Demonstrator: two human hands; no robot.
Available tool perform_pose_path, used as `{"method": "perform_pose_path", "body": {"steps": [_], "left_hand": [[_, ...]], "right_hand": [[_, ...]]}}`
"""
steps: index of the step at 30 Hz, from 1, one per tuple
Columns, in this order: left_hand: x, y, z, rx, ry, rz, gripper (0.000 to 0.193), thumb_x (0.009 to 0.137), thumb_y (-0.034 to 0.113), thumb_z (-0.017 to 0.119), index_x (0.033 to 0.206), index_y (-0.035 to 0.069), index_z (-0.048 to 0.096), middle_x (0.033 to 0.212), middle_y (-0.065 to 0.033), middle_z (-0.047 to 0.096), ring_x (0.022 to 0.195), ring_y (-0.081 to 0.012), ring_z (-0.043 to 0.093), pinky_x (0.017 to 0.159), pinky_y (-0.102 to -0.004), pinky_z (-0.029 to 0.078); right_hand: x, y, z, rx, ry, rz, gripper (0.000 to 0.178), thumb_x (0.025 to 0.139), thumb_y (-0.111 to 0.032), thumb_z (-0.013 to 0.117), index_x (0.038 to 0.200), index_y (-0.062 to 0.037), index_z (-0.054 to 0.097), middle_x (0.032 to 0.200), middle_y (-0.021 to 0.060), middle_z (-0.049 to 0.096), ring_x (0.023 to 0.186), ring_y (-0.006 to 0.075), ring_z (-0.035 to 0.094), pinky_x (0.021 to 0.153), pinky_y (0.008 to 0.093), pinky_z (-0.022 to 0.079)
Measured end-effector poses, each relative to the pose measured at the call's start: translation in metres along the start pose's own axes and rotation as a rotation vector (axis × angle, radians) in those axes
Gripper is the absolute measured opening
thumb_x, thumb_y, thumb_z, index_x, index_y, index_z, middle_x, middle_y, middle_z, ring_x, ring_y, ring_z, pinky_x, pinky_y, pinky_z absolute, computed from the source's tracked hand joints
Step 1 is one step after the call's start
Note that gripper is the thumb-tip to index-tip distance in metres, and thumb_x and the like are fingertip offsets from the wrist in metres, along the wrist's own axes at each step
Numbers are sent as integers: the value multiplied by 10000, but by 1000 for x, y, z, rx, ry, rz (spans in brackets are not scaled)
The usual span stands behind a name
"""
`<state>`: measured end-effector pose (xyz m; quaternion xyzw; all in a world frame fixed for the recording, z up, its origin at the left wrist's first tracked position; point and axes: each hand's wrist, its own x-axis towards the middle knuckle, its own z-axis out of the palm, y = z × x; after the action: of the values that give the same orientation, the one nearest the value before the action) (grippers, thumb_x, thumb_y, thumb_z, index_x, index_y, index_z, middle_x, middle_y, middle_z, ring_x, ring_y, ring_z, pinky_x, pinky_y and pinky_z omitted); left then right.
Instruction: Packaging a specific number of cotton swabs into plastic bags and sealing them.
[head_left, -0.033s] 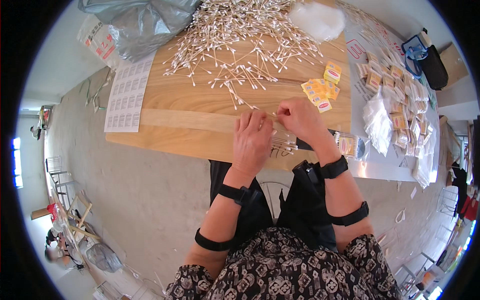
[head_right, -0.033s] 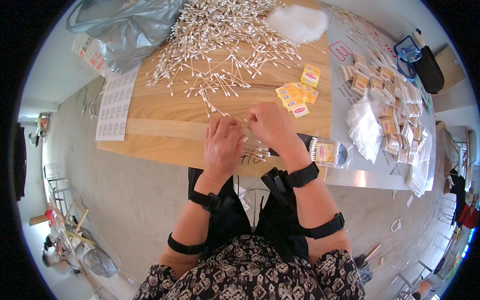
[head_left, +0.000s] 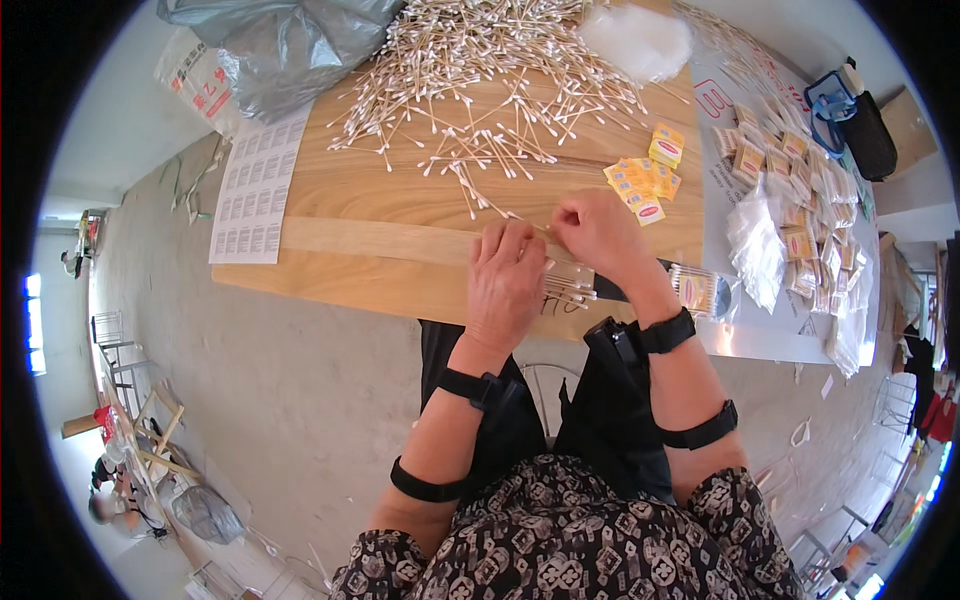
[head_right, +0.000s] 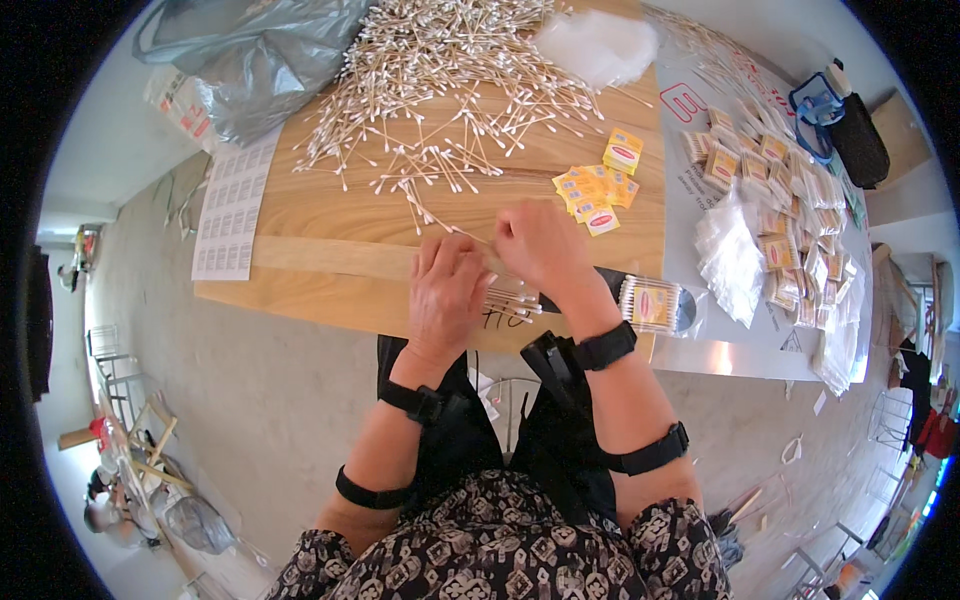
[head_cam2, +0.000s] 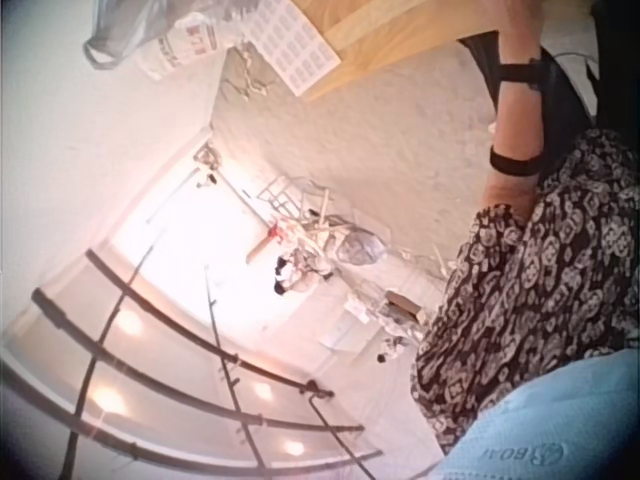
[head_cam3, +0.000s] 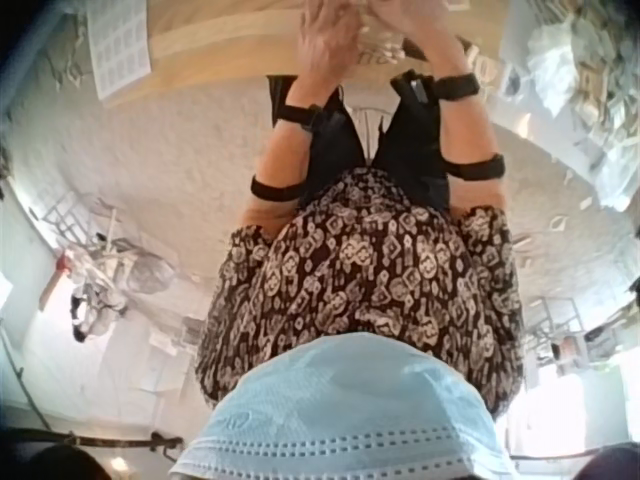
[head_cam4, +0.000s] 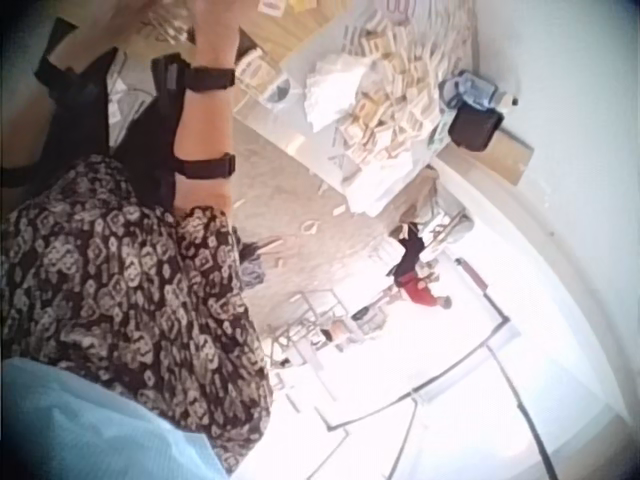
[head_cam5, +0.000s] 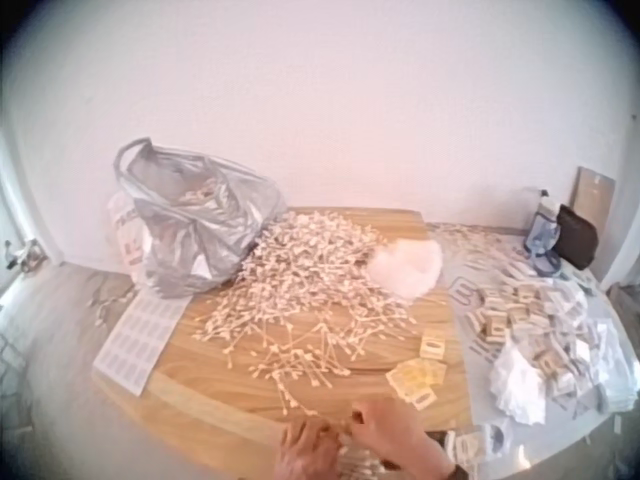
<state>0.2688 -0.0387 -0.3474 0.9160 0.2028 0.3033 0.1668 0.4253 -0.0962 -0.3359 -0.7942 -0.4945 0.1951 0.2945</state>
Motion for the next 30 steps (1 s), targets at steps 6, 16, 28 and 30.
{"method": "perform_pose_path", "body": {"steps": [6,16,28,30], "left_hand": [[-4,-1,6,-25,-4,-6,230,713,42,689,931,33,617,1011,-101,587,976,-315,541,812,-423,424],[-7,-5,2,-49,2,-2,225,734,57,693,946,45,620,1014,-81,585,957,-317,551,811,-419,426],[-23,26,-2,-13,-169,-21,587,812,169,673,1330,-18,470,1384,-172,439,1264,-380,427,1036,-477,358],[-17,25,1,-10,-165,-36,633,817,170,667,1376,-14,437,1427,-175,406,1301,-381,398,1058,-481,343]], "right_hand": [[34,-18,22,137,32,-115,160,735,-161,682,777,-10,651,726,151,642,673,324,623,614,399,486],[49,-24,5,238,130,15,179,733,-177,654,699,-3,636,699,184,639,673,345,640,615,441,495],[-4,10,-21,-104,-8,-13,140,779,-146,578,758,-13,613,796,194,651,806,398,632,718,487,497],[-6,14,-20,-104,-2,-29,139,776,-144,580,757,-10,611,796,192,650,808,396,631,720,490,495]]}}
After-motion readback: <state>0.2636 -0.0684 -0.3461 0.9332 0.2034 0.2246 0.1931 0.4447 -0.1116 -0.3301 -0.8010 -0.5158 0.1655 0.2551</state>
